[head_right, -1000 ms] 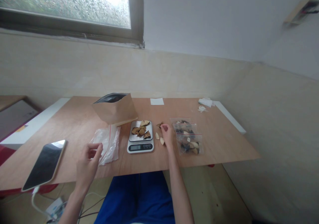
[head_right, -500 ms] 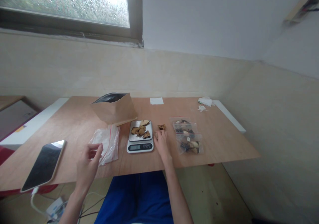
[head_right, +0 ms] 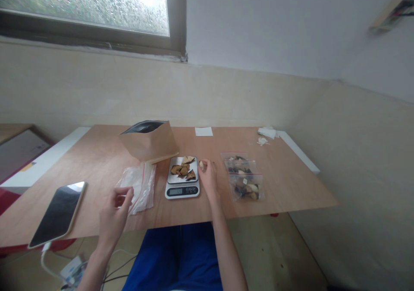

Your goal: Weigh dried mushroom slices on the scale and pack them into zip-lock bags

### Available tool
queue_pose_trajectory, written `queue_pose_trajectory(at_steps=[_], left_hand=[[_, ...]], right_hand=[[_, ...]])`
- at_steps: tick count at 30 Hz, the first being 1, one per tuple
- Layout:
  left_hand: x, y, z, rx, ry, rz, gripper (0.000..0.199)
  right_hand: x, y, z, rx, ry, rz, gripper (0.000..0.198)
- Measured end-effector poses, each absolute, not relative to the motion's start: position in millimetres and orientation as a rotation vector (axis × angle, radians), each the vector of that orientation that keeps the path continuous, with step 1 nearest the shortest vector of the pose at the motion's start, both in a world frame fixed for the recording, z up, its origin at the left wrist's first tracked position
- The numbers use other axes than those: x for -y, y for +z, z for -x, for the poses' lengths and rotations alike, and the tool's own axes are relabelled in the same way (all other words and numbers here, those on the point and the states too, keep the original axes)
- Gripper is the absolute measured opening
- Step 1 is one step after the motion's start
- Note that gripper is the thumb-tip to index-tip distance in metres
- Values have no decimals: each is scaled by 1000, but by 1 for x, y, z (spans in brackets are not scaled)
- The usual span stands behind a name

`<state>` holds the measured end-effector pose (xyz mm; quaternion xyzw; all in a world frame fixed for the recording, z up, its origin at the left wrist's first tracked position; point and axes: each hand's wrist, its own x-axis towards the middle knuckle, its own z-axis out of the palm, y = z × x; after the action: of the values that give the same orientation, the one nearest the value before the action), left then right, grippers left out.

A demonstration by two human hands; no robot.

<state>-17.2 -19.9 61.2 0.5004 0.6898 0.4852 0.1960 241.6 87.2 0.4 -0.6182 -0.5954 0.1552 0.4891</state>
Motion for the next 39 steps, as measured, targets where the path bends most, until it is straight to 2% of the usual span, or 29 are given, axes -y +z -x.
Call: queue_pose_trajectory(at_steps=[12,22,29,39], left_hand=[[22,61,24,-1998,1342,-1383,34],[21,62,19,-1948,1347,-1393,35],[20,60,19,-1944,1340,-1405,37],[19,57,17,-1937,1317,-1366,38]], right_hand=[[-94,1,-234,1542,457,1436,22],[-48,-13,-265,1567,154,1608,18],[-29,-36,-264,1628,90,1688,18],[-27,-39,-264,1575,75,1627,20]])
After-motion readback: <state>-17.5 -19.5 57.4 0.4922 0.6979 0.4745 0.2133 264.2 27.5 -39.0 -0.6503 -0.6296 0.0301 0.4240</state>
